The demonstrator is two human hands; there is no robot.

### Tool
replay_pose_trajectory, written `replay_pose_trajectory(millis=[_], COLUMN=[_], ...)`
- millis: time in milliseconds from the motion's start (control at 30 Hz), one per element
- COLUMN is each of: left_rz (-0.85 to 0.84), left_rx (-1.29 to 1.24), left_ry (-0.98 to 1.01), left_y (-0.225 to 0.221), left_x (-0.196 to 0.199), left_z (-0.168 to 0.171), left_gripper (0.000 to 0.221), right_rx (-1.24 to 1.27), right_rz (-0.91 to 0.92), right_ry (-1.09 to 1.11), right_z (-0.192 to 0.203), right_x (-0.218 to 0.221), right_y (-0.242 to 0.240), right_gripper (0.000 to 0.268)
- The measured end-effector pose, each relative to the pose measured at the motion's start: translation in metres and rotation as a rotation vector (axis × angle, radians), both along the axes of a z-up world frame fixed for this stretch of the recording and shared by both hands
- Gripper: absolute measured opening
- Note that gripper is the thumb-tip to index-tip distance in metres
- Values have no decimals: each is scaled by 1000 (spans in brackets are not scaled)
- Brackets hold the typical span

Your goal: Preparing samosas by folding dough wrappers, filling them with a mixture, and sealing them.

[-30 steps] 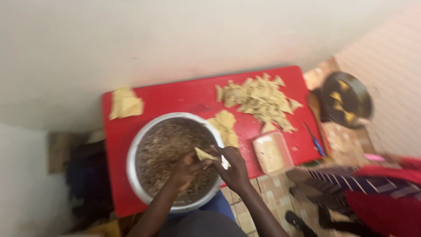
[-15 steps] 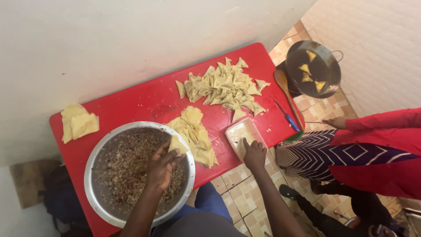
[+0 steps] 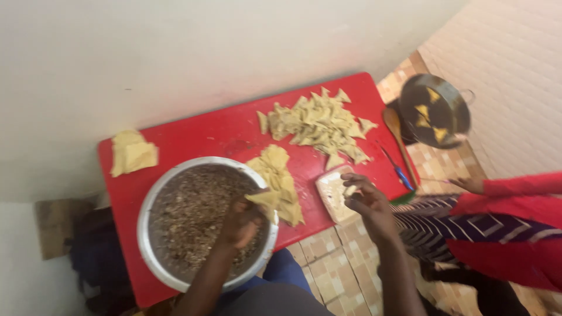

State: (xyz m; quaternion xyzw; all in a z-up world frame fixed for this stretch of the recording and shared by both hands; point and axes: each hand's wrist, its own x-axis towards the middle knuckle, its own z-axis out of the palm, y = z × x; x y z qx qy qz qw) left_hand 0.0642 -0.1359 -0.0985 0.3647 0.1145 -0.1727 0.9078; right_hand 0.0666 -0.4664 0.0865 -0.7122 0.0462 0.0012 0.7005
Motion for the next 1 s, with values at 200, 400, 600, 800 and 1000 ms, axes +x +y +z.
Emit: replay_pose_trajectory(millis=[200,400,600,800,1000], left_rz=[-80,61,333,320,-582], left_rx=[57,201,-141,189,759], left_ry=[-255,-164,208,15,-145], left_y=[3,26,36,10,-1], left_x=[1,-7,0,-3,54], left_z=[115,133,145,127,159], left_gripper=[68,51,34,35,18], right_rx=[5,-529,-649,-58,-240], right_rz=[400,509,128,-44,1], right_ry=[-155,-224,-851,196,328], right_z=[103,78,38,-24,-8], right_x=[3,-7,-17,-23,-15], right_y=[87,171,215,185,129], right_gripper=[31,59,21,69,55])
